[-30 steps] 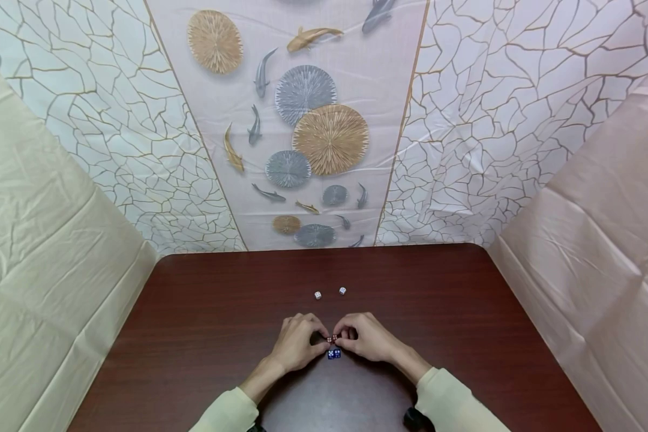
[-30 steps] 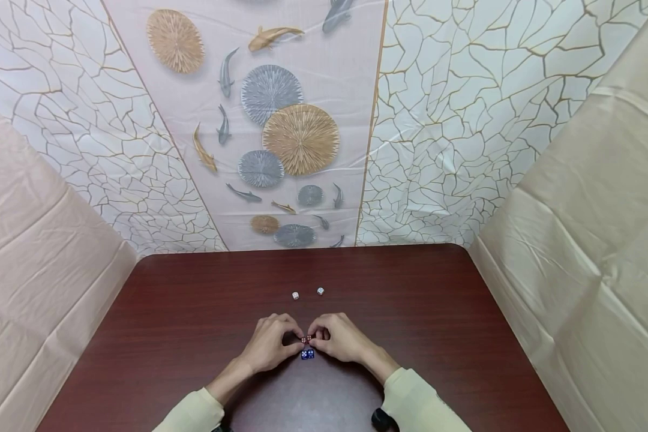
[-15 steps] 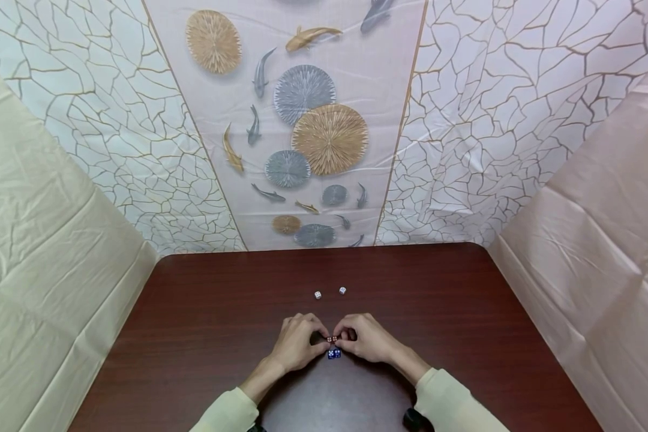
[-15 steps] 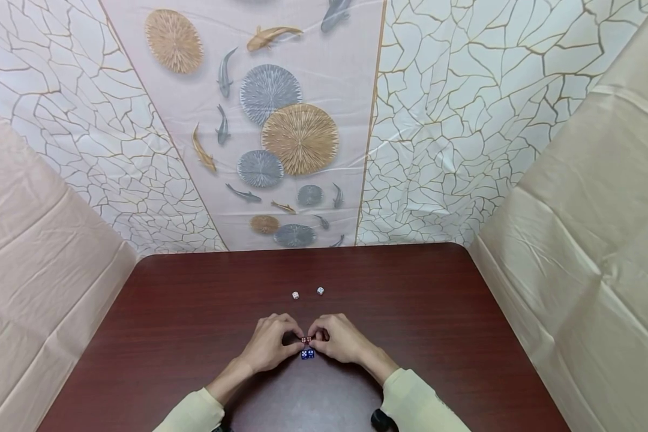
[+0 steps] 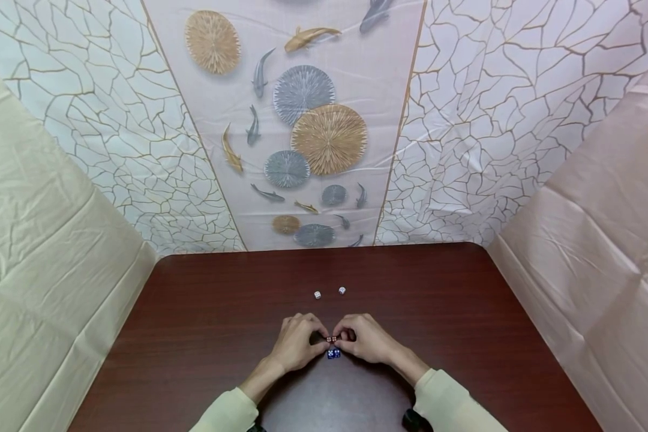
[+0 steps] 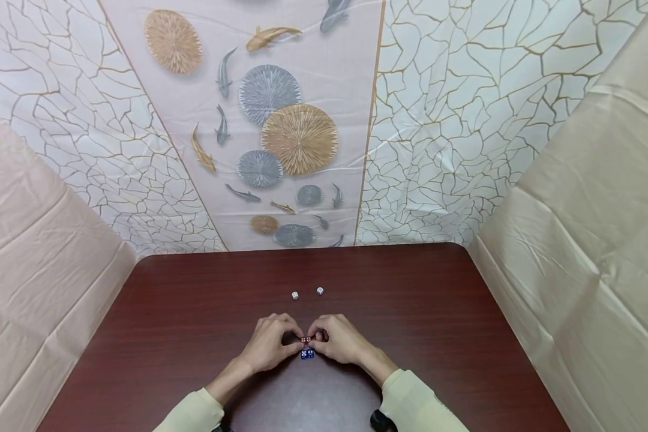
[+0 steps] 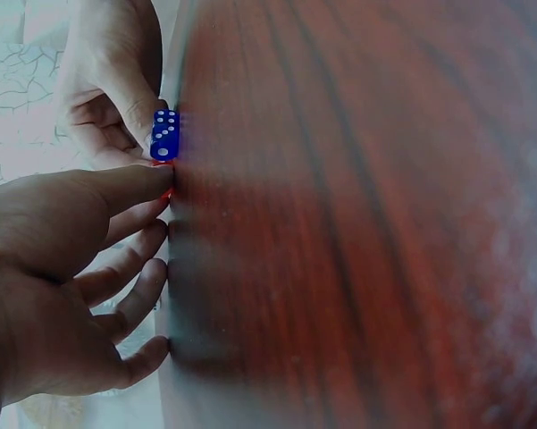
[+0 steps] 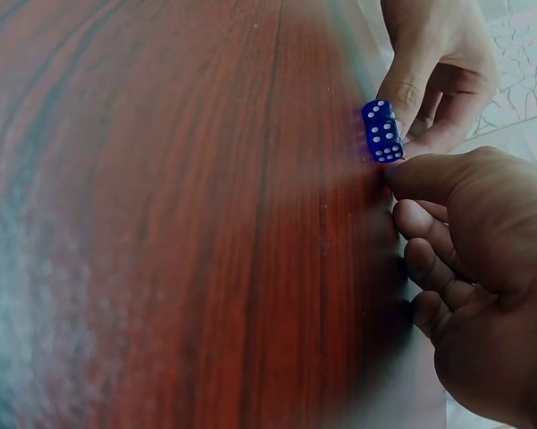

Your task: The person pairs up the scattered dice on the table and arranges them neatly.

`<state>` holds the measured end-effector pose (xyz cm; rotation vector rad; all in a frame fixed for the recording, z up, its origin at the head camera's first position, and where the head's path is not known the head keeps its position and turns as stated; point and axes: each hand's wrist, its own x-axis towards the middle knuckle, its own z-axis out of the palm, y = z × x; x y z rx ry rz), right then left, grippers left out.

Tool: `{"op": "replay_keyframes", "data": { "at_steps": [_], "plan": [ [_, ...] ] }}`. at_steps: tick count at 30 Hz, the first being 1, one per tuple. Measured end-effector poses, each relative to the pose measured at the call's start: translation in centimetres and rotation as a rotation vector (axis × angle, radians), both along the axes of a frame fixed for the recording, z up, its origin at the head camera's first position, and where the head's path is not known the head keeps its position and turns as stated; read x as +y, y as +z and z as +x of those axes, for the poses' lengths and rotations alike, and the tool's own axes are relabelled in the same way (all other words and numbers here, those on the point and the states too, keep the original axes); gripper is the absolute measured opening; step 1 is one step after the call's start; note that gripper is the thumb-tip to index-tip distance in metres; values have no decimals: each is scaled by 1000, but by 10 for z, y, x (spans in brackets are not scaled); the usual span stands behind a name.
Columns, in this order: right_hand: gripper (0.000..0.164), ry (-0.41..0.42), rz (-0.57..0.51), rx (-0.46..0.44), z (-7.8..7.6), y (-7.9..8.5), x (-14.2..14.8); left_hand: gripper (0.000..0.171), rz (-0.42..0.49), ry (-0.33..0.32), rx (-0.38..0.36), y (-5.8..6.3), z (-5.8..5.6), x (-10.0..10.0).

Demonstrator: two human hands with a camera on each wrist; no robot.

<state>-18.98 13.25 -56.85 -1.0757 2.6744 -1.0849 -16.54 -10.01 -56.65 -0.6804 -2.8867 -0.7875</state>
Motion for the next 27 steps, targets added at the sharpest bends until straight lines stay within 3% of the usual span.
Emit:
{"op": "replay_keyframes", "data": {
  "at_steps": [27],
  "plan": [
    [10,6,-7,13,0,-1,0,11,12,-14,0,-2,-1,-2]
  ]
}}
